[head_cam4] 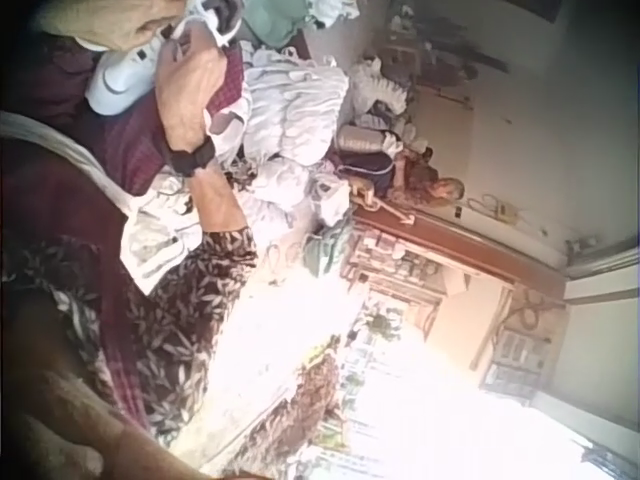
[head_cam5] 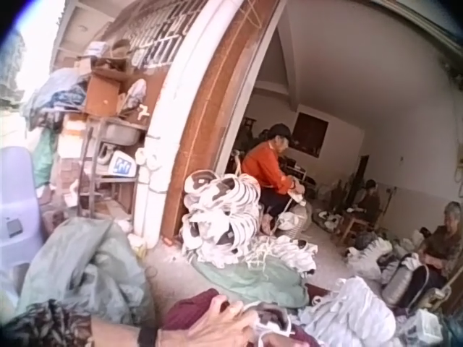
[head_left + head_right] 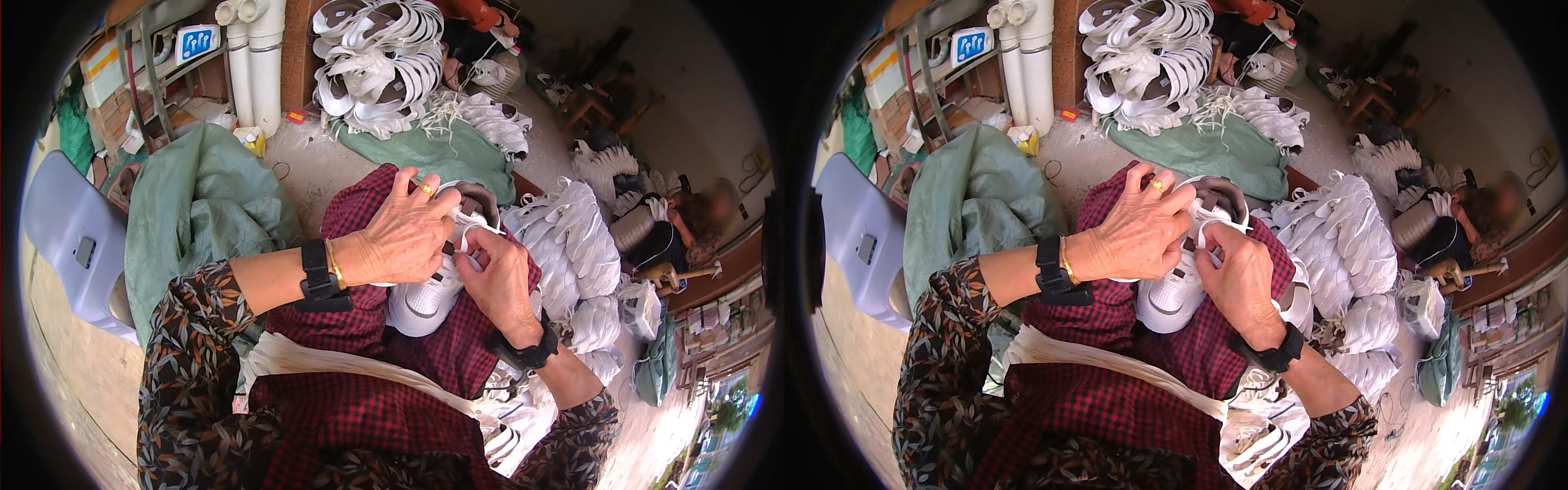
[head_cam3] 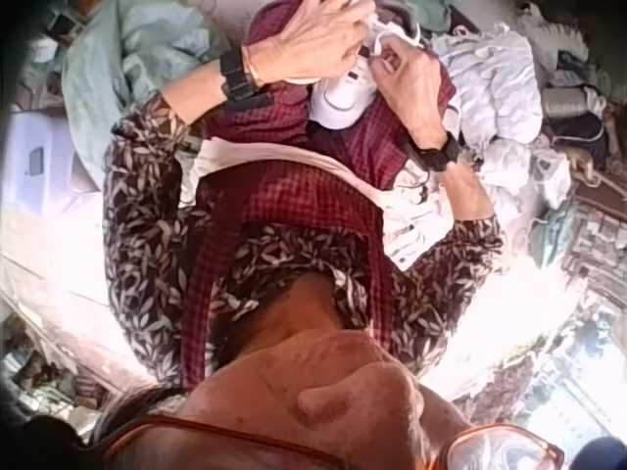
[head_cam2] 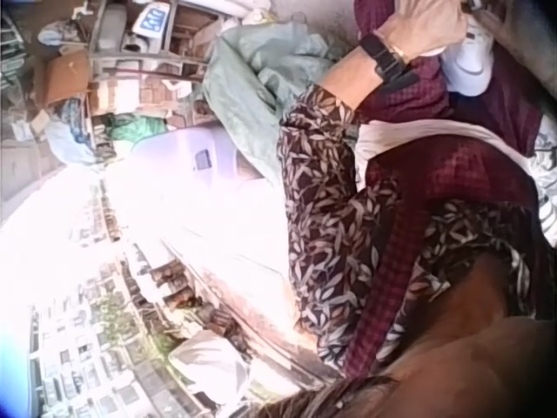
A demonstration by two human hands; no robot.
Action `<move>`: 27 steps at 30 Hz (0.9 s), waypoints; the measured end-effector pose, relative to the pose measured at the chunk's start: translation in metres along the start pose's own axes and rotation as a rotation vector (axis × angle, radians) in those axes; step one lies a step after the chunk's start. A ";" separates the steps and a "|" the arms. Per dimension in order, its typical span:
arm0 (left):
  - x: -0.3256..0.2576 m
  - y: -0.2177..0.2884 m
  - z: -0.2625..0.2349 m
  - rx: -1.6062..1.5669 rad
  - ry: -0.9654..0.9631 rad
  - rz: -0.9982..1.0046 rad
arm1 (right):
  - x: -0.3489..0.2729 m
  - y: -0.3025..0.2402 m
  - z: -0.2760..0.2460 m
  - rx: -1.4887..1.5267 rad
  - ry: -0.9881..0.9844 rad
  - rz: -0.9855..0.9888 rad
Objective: The person laces a shoe by hand, threading a lace through the eyelets, pulling it taut, and tying the ends into a bow. After completing the lacing, the person sets the shoe aside and picks up another shoe to repeat the process.
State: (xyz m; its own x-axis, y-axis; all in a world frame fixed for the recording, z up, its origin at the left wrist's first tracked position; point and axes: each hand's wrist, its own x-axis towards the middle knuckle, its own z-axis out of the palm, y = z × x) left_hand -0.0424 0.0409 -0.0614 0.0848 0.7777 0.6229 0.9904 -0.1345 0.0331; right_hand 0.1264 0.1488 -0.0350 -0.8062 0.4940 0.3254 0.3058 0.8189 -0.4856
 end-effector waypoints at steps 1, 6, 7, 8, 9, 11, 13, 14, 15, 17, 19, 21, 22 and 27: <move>0.000 -0.001 0.001 -0.010 0.002 -0.027 | 0.000 0.001 0.003 0.001 0.014 -0.029; 0.002 0.003 0.002 -0.072 -0.014 -0.112 | 0.001 0.000 0.003 0.018 0.016 -0.021; 0.003 0.003 0.001 -0.140 -0.063 -0.159 | 0.001 0.000 0.003 0.014 0.024 -0.040; 0.005 0.003 -0.001 -0.206 -0.114 -0.205 | 0.002 0.000 0.003 0.011 0.033 -0.060; 0.004 0.002 0.000 -0.204 -0.116 -0.199 | 0.002 0.000 0.003 0.013 0.039 -0.058; 0.003 -0.001 0.002 -0.237 -0.106 -0.184 | 0.002 -0.001 0.004 -0.017 0.016 -0.035; 0.002 -0.005 0.002 -0.298 -0.099 -0.188 | 0.001 -0.001 0.001 0.007 0.010 -0.032; 0.001 -0.005 0.000 -0.358 -0.092 -0.203 | 0.001 -0.002 0.000 0.032 -0.007 -0.035; -0.001 -0.004 -0.003 -0.364 -0.035 -0.184 | 0.003 -0.002 -0.002 0.033 0.000 -0.034; -0.005 -0.009 -0.009 -0.416 0.005 -0.177 | 0.005 -0.002 -0.009 0.157 0.025 -0.048; -0.008 -0.007 -0.028 -0.451 0.091 -0.177 | 0.007 0.004 -0.016 0.184 0.136 -0.076; -0.017 -0.017 -0.043 -0.463 0.088 -0.193 | 0.005 0.018 -0.021 0.259 0.183 0.040; -0.024 -0.025 -0.047 -0.465 0.093 -0.217 | 0.003 0.023 -0.021 0.262 0.190 0.051; -0.043 -0.048 -0.046 -0.734 -0.065 -0.539 | 0.000 0.037 -0.009 0.524 0.063 0.180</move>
State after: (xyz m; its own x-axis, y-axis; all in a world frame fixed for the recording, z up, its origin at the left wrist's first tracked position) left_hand -0.0988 -0.0142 -0.0533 -0.3410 0.8787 0.3341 0.5811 -0.0823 0.8096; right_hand 0.1421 0.1818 -0.0460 -0.7276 0.6424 0.2406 0.1301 0.4737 -0.8710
